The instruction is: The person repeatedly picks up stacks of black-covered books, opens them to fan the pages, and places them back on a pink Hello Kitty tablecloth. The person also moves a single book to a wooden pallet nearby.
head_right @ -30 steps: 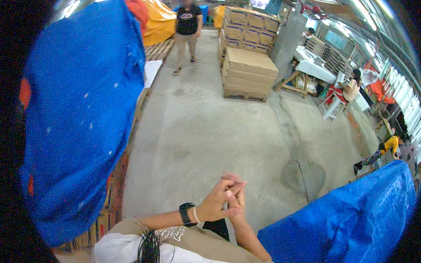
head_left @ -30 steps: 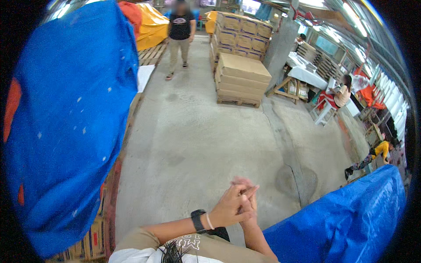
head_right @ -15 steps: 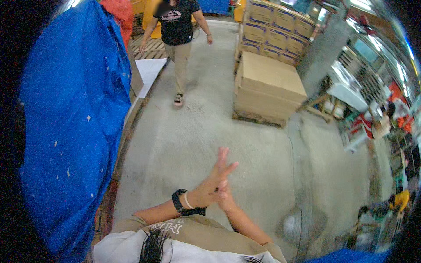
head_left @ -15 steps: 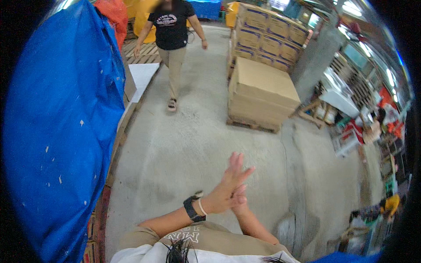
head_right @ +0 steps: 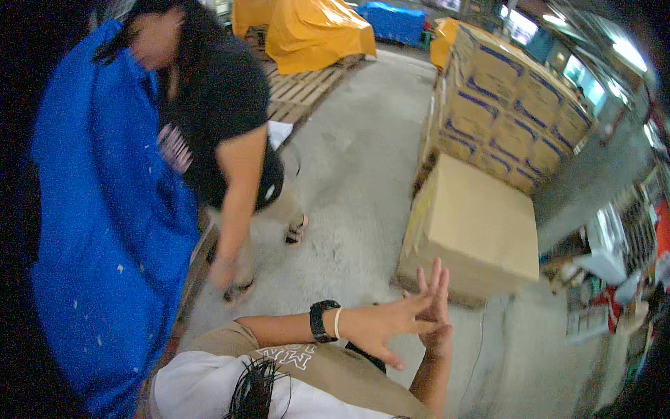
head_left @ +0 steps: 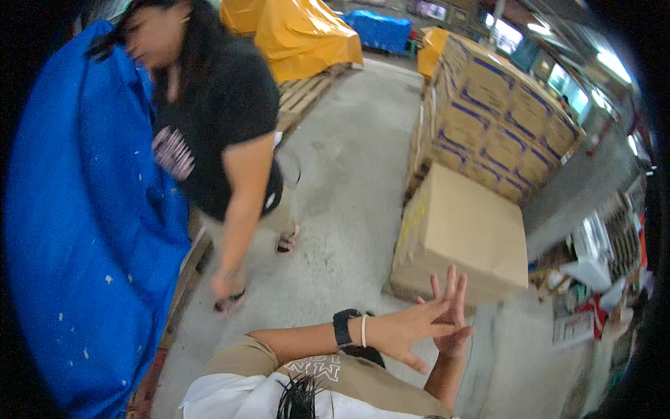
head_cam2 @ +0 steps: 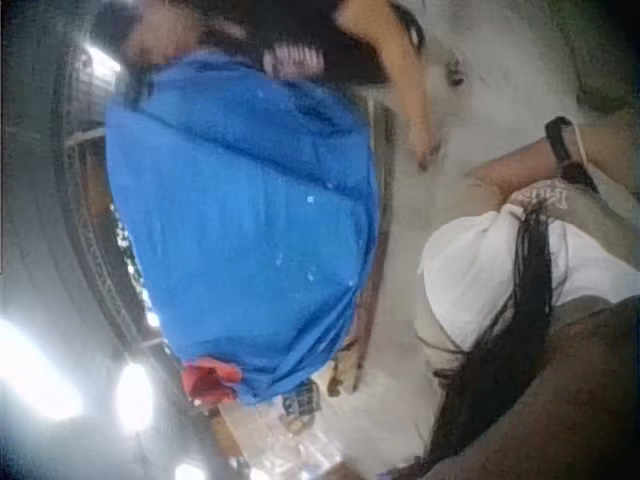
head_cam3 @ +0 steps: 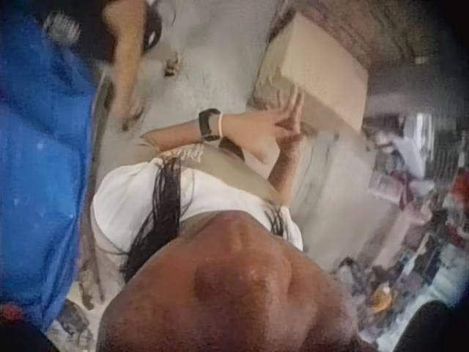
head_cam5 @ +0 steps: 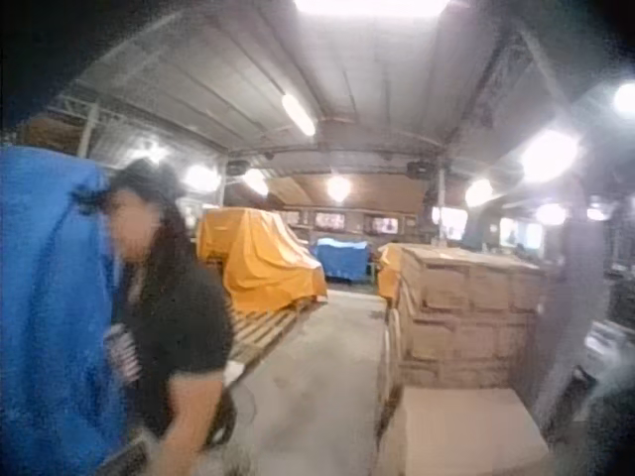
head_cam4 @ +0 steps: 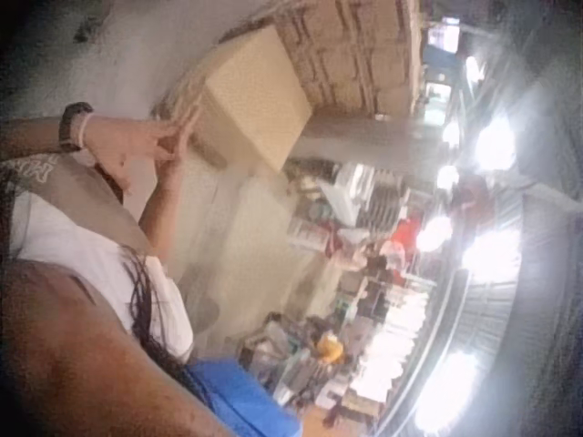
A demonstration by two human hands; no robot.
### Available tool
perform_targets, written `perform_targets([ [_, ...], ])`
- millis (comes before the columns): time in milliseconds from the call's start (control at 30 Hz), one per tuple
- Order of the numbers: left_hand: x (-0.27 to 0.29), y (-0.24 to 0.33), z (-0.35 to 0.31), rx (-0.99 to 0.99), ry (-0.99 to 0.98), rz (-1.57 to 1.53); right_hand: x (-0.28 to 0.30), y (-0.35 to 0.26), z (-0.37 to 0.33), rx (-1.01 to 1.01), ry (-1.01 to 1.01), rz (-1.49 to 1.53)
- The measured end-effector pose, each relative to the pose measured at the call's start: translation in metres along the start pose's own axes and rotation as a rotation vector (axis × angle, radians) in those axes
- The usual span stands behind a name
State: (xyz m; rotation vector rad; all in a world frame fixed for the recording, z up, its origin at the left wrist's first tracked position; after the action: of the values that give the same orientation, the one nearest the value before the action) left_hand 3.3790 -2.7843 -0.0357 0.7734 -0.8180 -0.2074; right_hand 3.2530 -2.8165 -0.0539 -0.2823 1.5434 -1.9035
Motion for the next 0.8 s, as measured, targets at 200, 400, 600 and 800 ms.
perform_targets([
  [200, 0.158, -0.175, 0.028, 0.132, 0.096, -0.4, 0.037, 0.086, 0.226, -0.094, -0.555, 0.141],
  [400, 0.34, -0.255, -0.019, 0.295, 0.401, -0.225, -0.006, 0.129, 0.483, -0.248, -1.096, 0.295],
  [600, 0.488, -0.371, -0.092, 0.447, 0.703, -0.069, -0.062, 0.252, 0.676, -0.227, -1.197, 0.275],
  [800, 0.675, -0.481, -0.157, 0.482, 0.609, 0.015, -0.106, 0.312, 0.897, -0.339, -0.845, 0.217],
])
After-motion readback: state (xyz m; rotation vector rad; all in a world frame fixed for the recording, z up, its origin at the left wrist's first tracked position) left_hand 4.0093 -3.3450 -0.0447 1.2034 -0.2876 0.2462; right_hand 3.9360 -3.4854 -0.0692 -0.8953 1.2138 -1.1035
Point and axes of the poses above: each hand's wrist, its own z-axis towards the middle knuckle, its own x-axis out of the back of the hand, y = z × x, the point moved 2 cm from there along z, towards the middle knuckle, and after that the axes turned 1 degree about -y, right-handed, at the moved point
